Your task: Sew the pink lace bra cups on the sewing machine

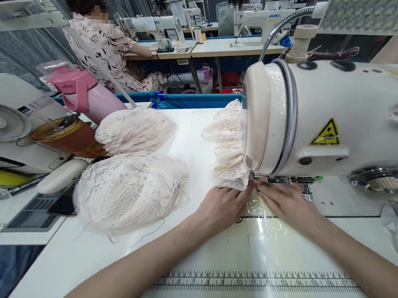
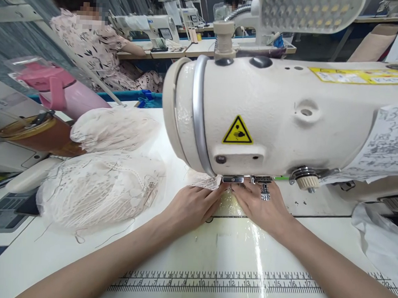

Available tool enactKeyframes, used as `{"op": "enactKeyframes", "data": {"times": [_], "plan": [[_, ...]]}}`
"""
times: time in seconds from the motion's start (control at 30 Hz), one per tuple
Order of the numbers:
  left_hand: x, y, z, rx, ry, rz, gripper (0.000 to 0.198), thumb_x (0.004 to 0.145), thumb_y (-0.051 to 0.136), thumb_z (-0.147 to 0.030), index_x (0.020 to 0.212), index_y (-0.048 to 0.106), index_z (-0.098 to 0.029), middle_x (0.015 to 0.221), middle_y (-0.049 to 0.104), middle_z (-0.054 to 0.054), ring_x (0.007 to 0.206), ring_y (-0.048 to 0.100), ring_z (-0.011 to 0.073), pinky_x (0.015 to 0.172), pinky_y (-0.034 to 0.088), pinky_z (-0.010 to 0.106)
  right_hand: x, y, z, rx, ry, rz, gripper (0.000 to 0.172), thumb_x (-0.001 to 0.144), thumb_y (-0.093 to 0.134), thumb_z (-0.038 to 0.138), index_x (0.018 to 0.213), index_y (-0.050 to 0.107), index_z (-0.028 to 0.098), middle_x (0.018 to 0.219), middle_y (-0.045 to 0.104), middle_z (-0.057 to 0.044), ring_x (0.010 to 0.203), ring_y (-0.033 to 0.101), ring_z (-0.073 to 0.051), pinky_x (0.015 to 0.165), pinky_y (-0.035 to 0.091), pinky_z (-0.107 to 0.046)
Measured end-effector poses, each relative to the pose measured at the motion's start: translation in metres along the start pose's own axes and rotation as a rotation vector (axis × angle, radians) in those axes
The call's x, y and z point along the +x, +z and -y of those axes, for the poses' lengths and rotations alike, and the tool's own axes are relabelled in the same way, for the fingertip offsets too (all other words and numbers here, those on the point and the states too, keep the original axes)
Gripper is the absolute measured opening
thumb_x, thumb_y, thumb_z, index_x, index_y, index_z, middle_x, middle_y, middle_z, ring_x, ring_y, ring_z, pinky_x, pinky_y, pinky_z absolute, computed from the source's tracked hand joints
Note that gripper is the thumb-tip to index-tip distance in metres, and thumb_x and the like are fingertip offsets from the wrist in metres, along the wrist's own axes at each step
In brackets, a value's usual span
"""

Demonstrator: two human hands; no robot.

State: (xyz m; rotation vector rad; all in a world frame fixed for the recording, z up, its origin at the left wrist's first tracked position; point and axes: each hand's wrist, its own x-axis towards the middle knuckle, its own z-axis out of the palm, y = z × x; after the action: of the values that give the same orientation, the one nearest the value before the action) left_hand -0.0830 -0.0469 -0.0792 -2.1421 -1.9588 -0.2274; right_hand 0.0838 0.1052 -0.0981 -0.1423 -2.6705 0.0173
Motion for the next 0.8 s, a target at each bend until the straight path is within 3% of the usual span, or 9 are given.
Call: {"op": "enactKeyframes", "data": {"times": [0.13,0.37,0.67,0.8], "plan": [[0.002,-0.001,0.0,-0.009,-0.019,-0.067,0.035,0.095,0.042,-0.022,0.124,0.056,-0.008,0.058,0.062,0.001,0.054,0.061,0.0176,0.049,0.043,0.029,0.006,-0.006,0.012,-0.006,0.056,0.022,0.027,0.096,0.047,0.033,0.109,0.067,0.022,0.083,0.07,-0.005,0.075,0.063,-0.017,0.07,0.045,-0.033],[0.004,-0.002,0.001,-0.041,-0.053,-0.078,0.033,0.095,0.04,-0.024,0.114,0.063,-0.009,0.058,0.062,0.003,0.056,0.062,0.0184,0.052,0.047,0.029,0.007,-0.007,0.014,-0.033,0.071,0.085,0.032,0.097,0.044,0.035,0.12,0.063,0.023,0.083,0.069,-0.005,0.074,0.062,-0.018,0.072,0.044,-0.036],[0.005,-0.001,0.003,-0.068,-0.049,-0.086,0.036,0.091,0.045,-0.025,0.121,0.059,-0.009,0.07,0.069,0.006,0.071,0.067,0.022,0.062,0.052,0.034,0.002,-0.002,0.01,-0.223,-0.08,0.105,0.035,0.096,0.045,0.021,0.13,0.055,0.021,0.118,0.066,-0.006,0.085,0.062,-0.02,0.071,0.045,-0.038],[0.005,-0.001,0.003,-0.08,-0.048,-0.1,0.036,0.091,0.045,-0.024,0.12,0.059,-0.009,0.073,0.07,0.006,0.072,0.067,0.0224,0.062,0.052,0.034,0.004,-0.004,0.012,-0.179,0.04,0.07,0.036,0.096,0.047,0.035,0.128,0.058,0.022,0.099,0.071,-0.007,0.082,0.062,-0.021,0.069,0.047,-0.036]]}}
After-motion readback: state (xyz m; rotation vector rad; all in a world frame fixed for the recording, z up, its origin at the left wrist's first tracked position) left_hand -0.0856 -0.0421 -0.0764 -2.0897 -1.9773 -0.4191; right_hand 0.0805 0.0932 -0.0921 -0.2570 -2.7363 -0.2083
